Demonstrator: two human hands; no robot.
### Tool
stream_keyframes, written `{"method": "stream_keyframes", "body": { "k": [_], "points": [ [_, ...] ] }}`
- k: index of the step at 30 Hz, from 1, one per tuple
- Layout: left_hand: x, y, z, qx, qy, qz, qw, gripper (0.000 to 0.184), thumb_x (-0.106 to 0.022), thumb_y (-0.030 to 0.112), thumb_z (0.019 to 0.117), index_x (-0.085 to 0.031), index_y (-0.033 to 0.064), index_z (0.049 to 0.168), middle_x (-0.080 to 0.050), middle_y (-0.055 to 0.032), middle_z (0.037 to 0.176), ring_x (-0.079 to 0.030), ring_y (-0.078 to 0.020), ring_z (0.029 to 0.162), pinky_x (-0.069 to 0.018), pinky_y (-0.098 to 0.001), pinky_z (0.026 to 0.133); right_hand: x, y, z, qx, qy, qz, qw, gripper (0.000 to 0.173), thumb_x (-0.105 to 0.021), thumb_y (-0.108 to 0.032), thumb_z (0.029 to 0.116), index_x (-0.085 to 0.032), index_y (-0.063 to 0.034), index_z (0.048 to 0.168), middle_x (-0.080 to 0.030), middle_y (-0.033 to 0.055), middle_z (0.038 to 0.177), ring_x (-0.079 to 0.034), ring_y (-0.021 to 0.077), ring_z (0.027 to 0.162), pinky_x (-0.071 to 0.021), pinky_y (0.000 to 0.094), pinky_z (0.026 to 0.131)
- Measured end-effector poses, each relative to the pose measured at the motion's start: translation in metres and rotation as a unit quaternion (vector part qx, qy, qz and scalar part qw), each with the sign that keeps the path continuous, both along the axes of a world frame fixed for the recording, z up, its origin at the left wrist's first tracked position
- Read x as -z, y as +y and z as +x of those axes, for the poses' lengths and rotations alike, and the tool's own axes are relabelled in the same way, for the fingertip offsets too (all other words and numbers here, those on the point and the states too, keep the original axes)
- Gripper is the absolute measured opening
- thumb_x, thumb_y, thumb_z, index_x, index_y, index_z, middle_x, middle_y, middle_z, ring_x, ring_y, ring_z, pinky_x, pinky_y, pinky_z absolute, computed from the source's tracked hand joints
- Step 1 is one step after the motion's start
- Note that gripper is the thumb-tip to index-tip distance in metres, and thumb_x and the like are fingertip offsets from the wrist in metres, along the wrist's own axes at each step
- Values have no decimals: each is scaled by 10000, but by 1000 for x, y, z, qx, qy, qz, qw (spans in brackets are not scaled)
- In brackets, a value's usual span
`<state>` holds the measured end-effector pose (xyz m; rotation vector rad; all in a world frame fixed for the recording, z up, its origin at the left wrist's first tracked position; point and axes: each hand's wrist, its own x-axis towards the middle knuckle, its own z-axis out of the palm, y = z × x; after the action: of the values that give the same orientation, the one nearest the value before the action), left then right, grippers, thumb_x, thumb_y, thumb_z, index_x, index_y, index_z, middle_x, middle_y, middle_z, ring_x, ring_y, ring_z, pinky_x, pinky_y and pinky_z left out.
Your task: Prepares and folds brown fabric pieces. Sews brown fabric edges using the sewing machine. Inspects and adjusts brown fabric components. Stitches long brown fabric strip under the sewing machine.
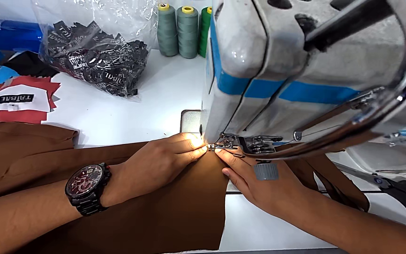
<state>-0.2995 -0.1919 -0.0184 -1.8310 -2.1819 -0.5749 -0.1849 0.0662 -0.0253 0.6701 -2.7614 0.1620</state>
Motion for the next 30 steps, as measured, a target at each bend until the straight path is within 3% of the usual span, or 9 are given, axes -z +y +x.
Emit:
{"method": "stream_keyframes", "body": {
  "k": [4,7,9,13,19,30],
  "points": [
    [-6,-2,3,-26,35,-15,999,328,-471,206,1051,-742,124,1216,-703,-18,1216,-611,-179,1188,-481,-298,1009,0,0,-1,-5,8,-7,1000,426,-439,-382,1050,-735,-157,1260,-725,24,1054,-661,206,1028,-511,381,876],
    [-10,-11,9,-54,35,-43,997,389,-429,332,1068,-734,170,1246,-672,-19,1212,-603,-190,1200,-507,-329,991,0,0,-1,-7,5,-4,1000,430,-428,-387,1055,-726,-159,1265,-729,19,1107,-664,203,1080,-515,396,927],
    [-11,-18,15,-61,27,-58,996,418,-415,363,1073,-720,159,1273,-670,-28,1251,-590,-190,1255,-501,-338,1042,0,1,-1,-8,7,-3,1000,426,-433,-385,1052,-727,-170,1272,-729,16,1097,-662,210,1096,-512,418,958],
    [-4,-22,34,-65,9,-62,996,440,-403,368,1085,-685,139,1333,-625,-48,1403,-529,-191,1370,-427,-343,1151,-6,2,4,-14,31,-13,999,411,-432,-381,1051,-740,-189,1243,-737,0,1127,-666,203,1125,-507,428,999],
    [2,-4,40,-58,10,-44,997,433,-395,353,1089,-687,149,1336,-638,-53,1380,-540,-196,1357,-420,-338,1149,-3,3,6,-45,11,-36,998,395,-424,-342,1071,-724,-168,1259,-700,10,1280,-617,202,1249,-499,378,1047],
    [3,0,31,-48,-8,-42,998,438,-382,339,1094,-682,147,1348,-629,-39,1401,-506,-181,1393,-382,-324,1184,-2,7,1,-37,14,-12,999,351,-476,-284,1048,-761,-139,1192,-729,9,1074,-669,183,1103,-529,348,964]
  ]
}}
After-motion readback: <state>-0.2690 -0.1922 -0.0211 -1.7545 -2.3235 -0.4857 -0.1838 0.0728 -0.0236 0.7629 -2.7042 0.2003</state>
